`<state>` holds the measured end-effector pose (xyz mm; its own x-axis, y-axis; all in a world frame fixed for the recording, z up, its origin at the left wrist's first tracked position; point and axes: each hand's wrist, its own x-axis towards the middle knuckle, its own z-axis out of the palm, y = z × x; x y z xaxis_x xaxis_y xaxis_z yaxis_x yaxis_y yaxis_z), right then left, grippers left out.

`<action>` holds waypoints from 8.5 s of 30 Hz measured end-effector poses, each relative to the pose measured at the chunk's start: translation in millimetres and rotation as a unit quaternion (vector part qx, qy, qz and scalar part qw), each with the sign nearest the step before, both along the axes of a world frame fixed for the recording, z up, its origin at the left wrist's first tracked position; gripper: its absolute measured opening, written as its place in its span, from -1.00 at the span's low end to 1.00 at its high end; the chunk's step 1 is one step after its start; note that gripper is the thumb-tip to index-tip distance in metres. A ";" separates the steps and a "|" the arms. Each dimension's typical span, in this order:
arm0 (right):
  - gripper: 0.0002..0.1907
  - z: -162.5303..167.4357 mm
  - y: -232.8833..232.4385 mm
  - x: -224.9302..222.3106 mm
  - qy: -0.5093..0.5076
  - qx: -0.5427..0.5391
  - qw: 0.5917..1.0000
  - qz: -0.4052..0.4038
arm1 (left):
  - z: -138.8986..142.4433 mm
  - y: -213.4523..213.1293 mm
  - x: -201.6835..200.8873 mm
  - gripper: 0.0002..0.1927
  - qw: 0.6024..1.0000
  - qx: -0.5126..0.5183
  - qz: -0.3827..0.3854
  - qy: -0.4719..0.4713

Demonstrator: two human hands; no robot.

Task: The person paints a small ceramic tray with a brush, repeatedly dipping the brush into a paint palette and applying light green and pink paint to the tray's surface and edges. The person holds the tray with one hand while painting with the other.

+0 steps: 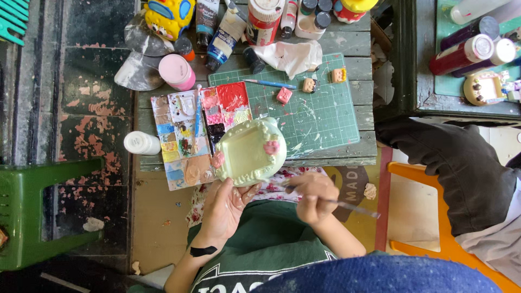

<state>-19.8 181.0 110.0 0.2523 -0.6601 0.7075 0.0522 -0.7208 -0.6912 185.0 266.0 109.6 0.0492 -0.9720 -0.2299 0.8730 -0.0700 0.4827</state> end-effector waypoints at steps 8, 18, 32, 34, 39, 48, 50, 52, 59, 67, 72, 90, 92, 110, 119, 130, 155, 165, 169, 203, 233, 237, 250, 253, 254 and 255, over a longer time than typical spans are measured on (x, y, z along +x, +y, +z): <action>-0.78 -15.1 8.4 -4.6 -0.114 0.087 0.989 -0.031 | -3.6 1.6 -1.0 -0.54 0.999 -0.016 0.028 -0.038; -0.66 -8.5 6.3 -8.4 -0.132 0.148 0.980 -0.013 | -9.2 1.0 -2.7 -0.53 0.999 0.029 0.034 -0.012; -0.73 -1.8 12.9 1.5 -0.043 0.059 0.997 -0.014 | 2.7 -3.8 -11.8 -0.56 0.999 0.028 0.023 0.032; -0.71 -4.1 14.6 4.5 -0.004 0.024 1.000 -0.004 | 0.7 -1.1 -13.8 -0.57 0.999 0.010 0.024 0.035; -0.67 -12.9 14.9 -2.4 -0.073 0.163 0.982 -0.057 | 0.7 -3.7 -15.8 -0.54 0.999 0.003 0.034 0.015; -0.75 -36.3 17.0 3.7 -0.146 0.279 0.949 -0.010 | 4.4 -3.3 -17.7 -0.53 0.999 0.000 0.033 0.009; -0.76 -36.5 5.7 -2.0 -0.185 0.306 0.932 -0.058 | 2.9 -2.9 -17.2 -0.53 0.999 0.004 0.035 0.008; -0.76 -35.3 0.6 -7.6 -0.204 0.300 0.928 -0.087 | 1.6 -2.8 -16.4 -0.54 0.999 0.010 0.039 0.010; -0.84 -30.1 14.9 4.6 -0.126 0.294 0.947 -0.022 | 0.2 -1.6 -16.8 -0.58 0.999 0.012 0.037 0.019; -0.85 -21.3 -1.4 -3.8 -0.160 0.286 0.944 -0.039 | -0.8 -2.2 -13.5 -0.57 0.999 0.027 0.038 0.024; -0.85 -28.5 0.8 2.3 -0.134 0.301 0.944 -0.007 | 1.8 -2.1 -15.9 -0.55 0.999 0.013 0.020 0.032; -0.83 -21.2 -12.2 -12.6 -0.190 0.313 0.928 -0.068 | 2.8 -2.8 -7.6 -0.53 0.998 0.028 0.026 0.050; -0.80 -23.4 -0.5 -7.8 -0.121 0.248 0.961 0.004 | 1.4 -1.5 -9.4 -0.54 0.997 0.035 0.018 0.068; -0.79 -10.9 -34.7 -19.6 -0.280 0.308 0.907 -0.067 | -9.3 1.8 -0.2 -0.46 0.996 0.043 -0.030 0.073; -0.77 -2.0 -36.2 -16.7 -0.195 0.377 0.904 -0.040 | -30.3 5.0 4.6 -0.43 0.997 0.019 -0.063 0.037; -0.77 13.2 -40.3 -26.3 -0.132 0.330 0.935 -0.012 | -33.6 6.5 9.5 -0.39 0.997 -0.026 -0.070 0.000; -0.79 18.7 -38.3 -35.6 -0.151 0.309 0.939 -0.012 | -27.3 3.8 11.3 -0.33 0.997 -0.021 -0.063 -0.030; -0.77 25.2 -45.4 -29.9 -0.190 0.349 0.916 -0.049 | -29.3 7.8 11.7 -0.33 0.997 -0.019 -0.054 -0.042; -0.77 26.3 -42.5 -29.7 -0.121 0.356 0.926 -0.019 | -31.8 10.7 12.1 -0.33 0.997 -0.028 -0.059 -0.040; -0.74 8.6 -41.4 -24.4 -0.230 0.378 0.895 -0.057 | -59.9 30.7 27.0 -0.21 0.979 -0.065 -0.047 -0.189; -0.78 7.9 -12.3 -19.1 -0.169 0.284 0.937 -0.111 | -70.5 41.1 31.2 -0.14 0.987 -0.075 -0.053 -0.132; -0.77 4.9 -24.8 -21.5 -0.158 0.292 0.939 -0.093 | -68.8 39.1 29.8 -0.17 0.986 -0.073 -0.055 -0.139; -0.91 -13.3 -25.5 -12.3 -0.143 0.325 0.933 -0.062 | -79.6 42.7 37.6 -0.10 0.992 -0.079 -0.012 -0.096; -0.92 -19.3 -22.6 -7.6 -0.112 0.339 0.933 -0.053 | -74.2 42.4 49.6 -0.03 0.996 -0.034 0.035 -0.076; -0.92 -22.7 -23.2 -4.2 -0.103 0.338 0.934 -0.046 | -69.6 42.8 57.5 0.01 0.995 -0.013 0.064 -0.076; -0.91 -25.8 -23.2 -0.7 -0.094 0.337 0.936 -0.039 | -64.1 42.7 63.2 0.05 0.993 0.008 0.092 -0.076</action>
